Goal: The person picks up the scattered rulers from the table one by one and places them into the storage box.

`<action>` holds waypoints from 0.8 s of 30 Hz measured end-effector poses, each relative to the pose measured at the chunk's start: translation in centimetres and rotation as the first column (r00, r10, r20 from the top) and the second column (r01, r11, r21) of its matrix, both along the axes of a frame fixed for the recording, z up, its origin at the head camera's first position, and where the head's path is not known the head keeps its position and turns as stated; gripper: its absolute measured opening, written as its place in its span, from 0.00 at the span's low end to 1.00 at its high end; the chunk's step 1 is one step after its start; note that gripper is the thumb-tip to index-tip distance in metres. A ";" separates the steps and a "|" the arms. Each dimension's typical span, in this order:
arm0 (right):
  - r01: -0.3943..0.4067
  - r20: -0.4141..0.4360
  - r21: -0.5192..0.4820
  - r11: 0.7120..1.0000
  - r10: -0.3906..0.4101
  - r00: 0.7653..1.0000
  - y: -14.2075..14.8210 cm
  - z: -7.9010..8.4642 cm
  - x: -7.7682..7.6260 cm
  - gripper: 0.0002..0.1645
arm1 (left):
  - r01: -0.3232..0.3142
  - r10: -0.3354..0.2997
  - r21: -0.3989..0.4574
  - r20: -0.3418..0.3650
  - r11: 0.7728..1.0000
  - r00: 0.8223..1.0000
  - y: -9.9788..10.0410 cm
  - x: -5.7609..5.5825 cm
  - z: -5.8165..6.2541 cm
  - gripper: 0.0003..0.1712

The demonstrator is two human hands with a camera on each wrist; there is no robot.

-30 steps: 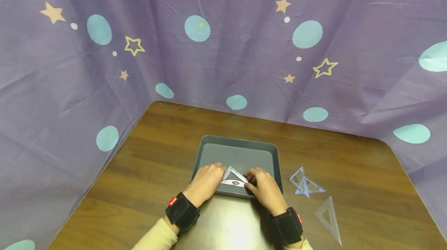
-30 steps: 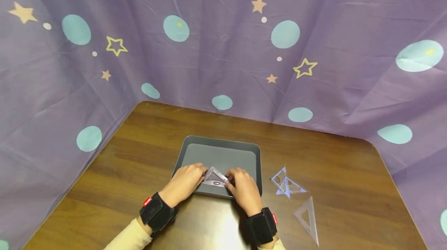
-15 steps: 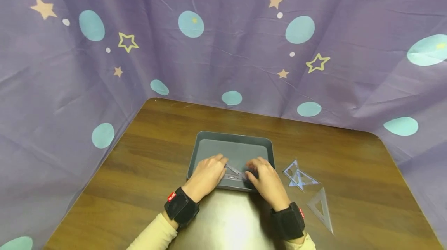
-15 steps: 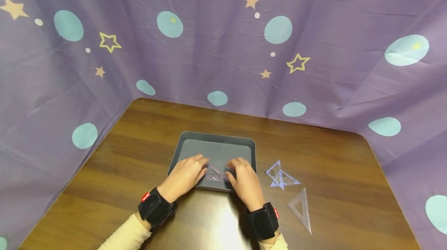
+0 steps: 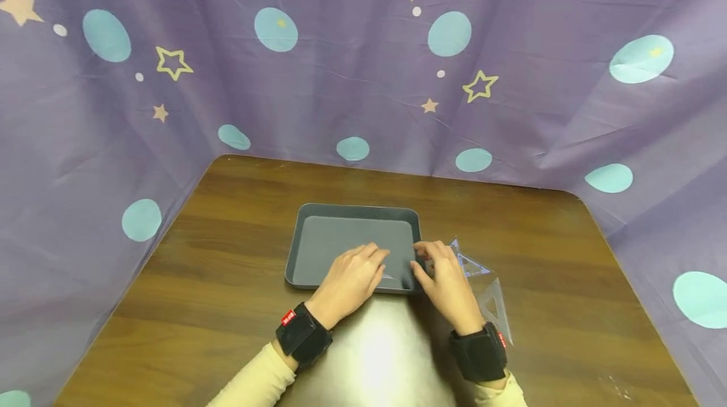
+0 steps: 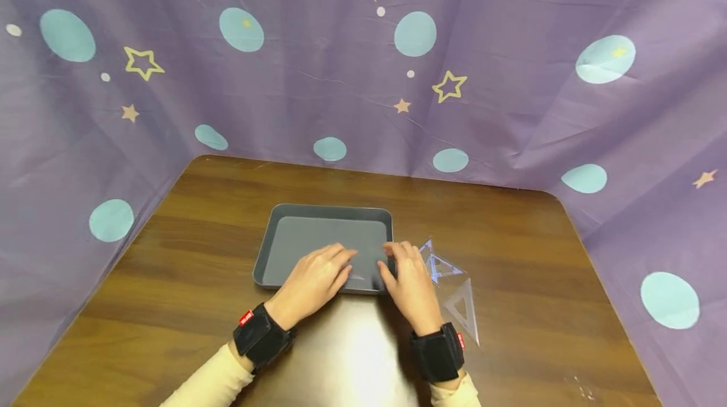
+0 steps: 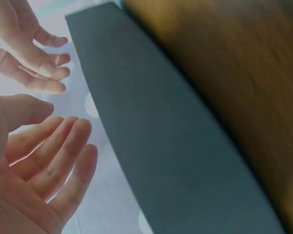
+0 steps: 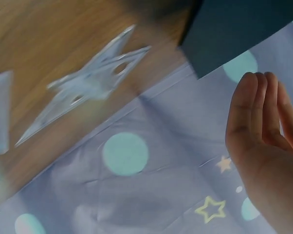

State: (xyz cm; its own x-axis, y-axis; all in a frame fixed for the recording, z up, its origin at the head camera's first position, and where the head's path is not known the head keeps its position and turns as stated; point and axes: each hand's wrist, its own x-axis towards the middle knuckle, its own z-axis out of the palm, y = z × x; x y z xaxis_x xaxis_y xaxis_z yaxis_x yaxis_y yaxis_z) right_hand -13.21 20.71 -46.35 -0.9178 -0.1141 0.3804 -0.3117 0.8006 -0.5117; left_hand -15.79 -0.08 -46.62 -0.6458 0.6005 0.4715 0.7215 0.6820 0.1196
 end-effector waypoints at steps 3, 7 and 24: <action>0.028 0.014 -0.004 1.000 -0.028 1.000 1.3 0.2 0.5 0.21 | 0.027 -0.026 0.009 -0.005 1.000 1.000 1.0 0.5 -0.2 0.15; 0.060 0.035 -0.003 0.998 -0.060 0.998 3.2 -0.1 1.0 0.22 | 0.036 -0.036 -0.007 0.001 0.999 0.999 2.4 1.2 -0.3 0.14; 0.132 0.127 0.109 0.985 -0.145 0.981 6.4 -3.8 -0.2 0.43 | 0.075 -0.074 -0.022 0.054 0.997 0.996 5.0 2.3 -1.4 0.13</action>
